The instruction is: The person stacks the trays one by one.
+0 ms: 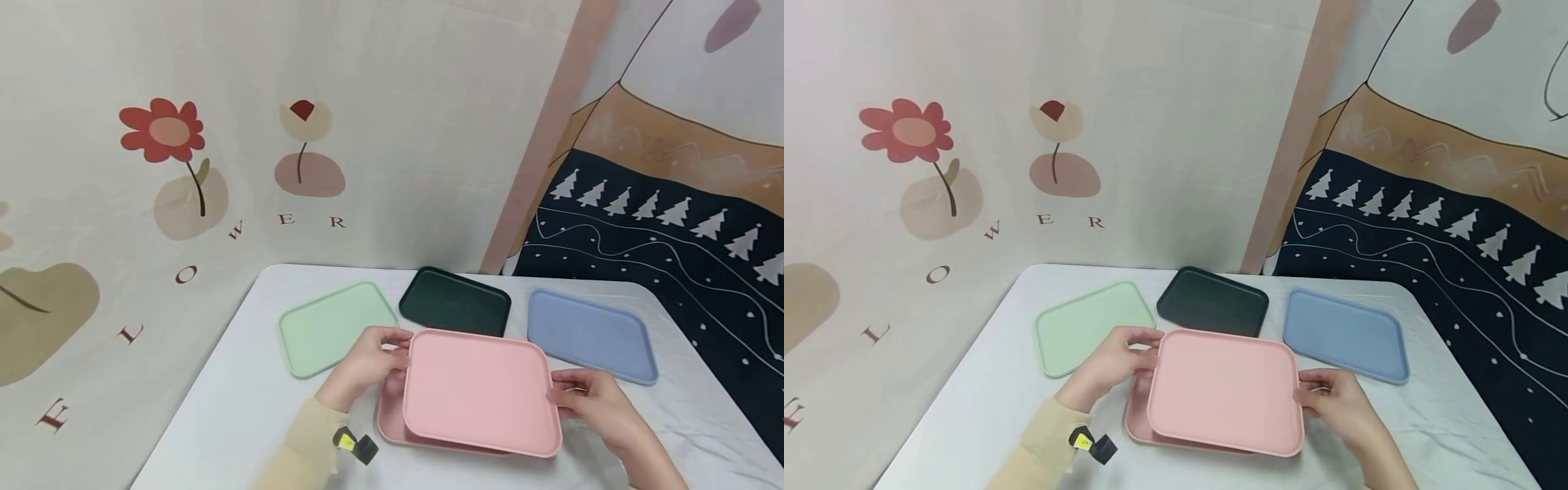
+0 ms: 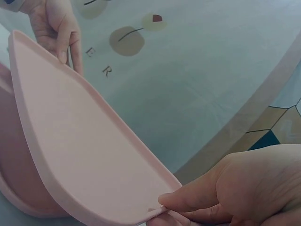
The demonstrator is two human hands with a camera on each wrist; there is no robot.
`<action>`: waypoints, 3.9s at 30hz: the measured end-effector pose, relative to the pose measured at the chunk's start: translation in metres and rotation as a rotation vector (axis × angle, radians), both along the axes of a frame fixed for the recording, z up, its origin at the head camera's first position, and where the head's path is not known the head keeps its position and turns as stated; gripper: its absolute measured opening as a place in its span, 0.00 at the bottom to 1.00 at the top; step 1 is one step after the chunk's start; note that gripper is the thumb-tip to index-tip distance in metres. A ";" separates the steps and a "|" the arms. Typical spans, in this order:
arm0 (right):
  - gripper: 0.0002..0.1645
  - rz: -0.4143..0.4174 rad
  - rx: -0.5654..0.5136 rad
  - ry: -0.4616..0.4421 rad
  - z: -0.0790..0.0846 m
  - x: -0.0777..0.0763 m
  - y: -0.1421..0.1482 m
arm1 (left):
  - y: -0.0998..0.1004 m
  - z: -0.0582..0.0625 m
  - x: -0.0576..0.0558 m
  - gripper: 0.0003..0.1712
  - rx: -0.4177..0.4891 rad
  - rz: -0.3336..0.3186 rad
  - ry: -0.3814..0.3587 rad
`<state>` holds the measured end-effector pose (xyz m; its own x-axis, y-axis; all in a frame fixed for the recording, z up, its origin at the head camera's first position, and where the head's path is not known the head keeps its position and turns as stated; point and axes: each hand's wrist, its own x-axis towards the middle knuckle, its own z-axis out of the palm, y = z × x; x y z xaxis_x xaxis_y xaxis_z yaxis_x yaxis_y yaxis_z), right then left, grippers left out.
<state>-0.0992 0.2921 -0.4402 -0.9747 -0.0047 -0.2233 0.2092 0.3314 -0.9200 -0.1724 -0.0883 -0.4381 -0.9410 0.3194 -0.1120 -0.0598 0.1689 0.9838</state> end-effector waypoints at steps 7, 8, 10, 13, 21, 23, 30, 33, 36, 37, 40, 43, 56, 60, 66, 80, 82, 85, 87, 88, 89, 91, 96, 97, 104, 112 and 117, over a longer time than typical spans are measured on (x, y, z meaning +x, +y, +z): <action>0.25 0.024 -0.034 0.005 -0.007 -0.006 -0.012 | -0.011 -0.006 -0.001 0.25 -0.003 0.038 -0.023; 0.25 0.029 -0.043 0.008 -0.009 -0.007 -0.013 | -0.013 -0.008 -0.001 0.25 -0.006 0.044 -0.027; 0.25 0.039 -0.057 0.013 -0.011 -0.008 -0.016 | -0.015 -0.010 0.000 0.25 -0.013 0.058 -0.036; 0.24 0.054 -0.064 0.020 -0.016 -0.009 -0.021 | -0.018 -0.014 0.001 0.25 -0.031 0.077 -0.049; 0.23 0.054 -0.045 -0.007 -0.027 -0.013 -0.032 | -0.024 -0.023 0.000 0.26 -0.082 0.115 -0.051; 0.23 0.046 -0.040 -0.016 -0.029 -0.014 -0.035 | -0.025 -0.025 -0.001 0.26 -0.098 0.125 -0.051; 0.21 0.008 -0.025 -0.045 -0.035 -0.018 -0.043 | -0.028 -0.033 -0.002 0.26 -0.131 0.142 -0.041; 0.20 -0.003 -0.015 -0.055 -0.036 -0.020 -0.045 | -0.029 -0.036 -0.001 0.25 -0.123 0.146 -0.041; 0.20 -0.009 -0.007 -0.062 -0.036 -0.021 -0.046 | -0.030 -0.039 -0.002 0.25 -0.112 0.146 -0.043; 0.20 -0.014 -0.008 -0.066 -0.036 -0.020 -0.046 | -0.029 -0.039 -0.002 0.25 -0.108 0.145 -0.045; 0.20 -0.015 -0.009 -0.067 -0.036 -0.020 -0.046 | -0.029 -0.041 -0.002 0.24 -0.114 0.148 -0.052; 0.19 -0.017 -0.011 -0.066 -0.035 -0.019 -0.047 | -0.029 -0.041 -0.002 0.24 -0.126 0.150 -0.057; 0.18 -0.050 0.046 -0.038 -0.036 -0.020 -0.050 | -0.026 -0.037 0.000 0.24 -0.192 0.155 -0.069; 0.17 -0.048 0.046 -0.031 -0.035 -0.018 -0.052 | -0.026 -0.038 0.001 0.24 -0.202 0.161 -0.055; 0.17 -0.048 0.063 -0.022 -0.035 -0.018 -0.054 | -0.026 -0.038 0.001 0.25 -0.215 0.177 -0.013; 0.17 -0.054 0.077 -0.016 -0.036 -0.017 -0.053 | -0.026 -0.039 0.003 0.23 -0.243 0.172 -0.023; 0.17 -0.053 0.077 -0.013 -0.035 -0.017 -0.053 | -0.027 -0.039 0.004 0.22 -0.239 0.170 -0.028; 0.17 -0.042 0.073 -0.014 -0.034 -0.016 -0.053 | -0.029 -0.039 0.004 0.22 -0.231 0.168 -0.043; 0.17 -0.034 0.067 -0.019 -0.033 -0.015 -0.051 | -0.030 -0.039 0.004 0.23 -0.221 0.166 -0.052; 0.17 -0.029 0.062 -0.023 -0.032 -0.014 -0.050 | -0.030 -0.039 0.003 0.23 -0.215 0.165 -0.053; 0.17 -0.023 0.061 -0.025 -0.031 -0.013 -0.048 | -0.031 -0.038 0.003 0.23 -0.209 0.167 -0.053; 0.18 -0.019 0.061 -0.028 -0.030 -0.011 -0.042 | -0.032 -0.036 0.002 0.24 -0.198 0.168 -0.041; 0.23 -0.027 0.056 -0.043 -0.026 -0.007 -0.022 | -0.031 -0.028 -0.003 0.22 -0.217 0.181 -0.008; 0.23 -0.033 0.051 -0.047 -0.025 -0.007 -0.018 | -0.030 -0.026 -0.004 0.21 -0.226 0.181 0.001; 0.26 -0.050 0.055 -0.008 -0.017 -0.008 0.017 | -0.014 -0.011 -0.019 0.20 -0.174 0.123 0.030; 0.27 -0.038 0.047 0.073 -0.009 -0.014 0.064 | 0.026 0.005 -0.042 0.20 -0.118 0.023 0.028; 0.29 -0.033 0.066 0.071 -0.004 -0.018 0.098 | 0.057 0.013 -0.058 0.18 -0.116 -0.027 0.020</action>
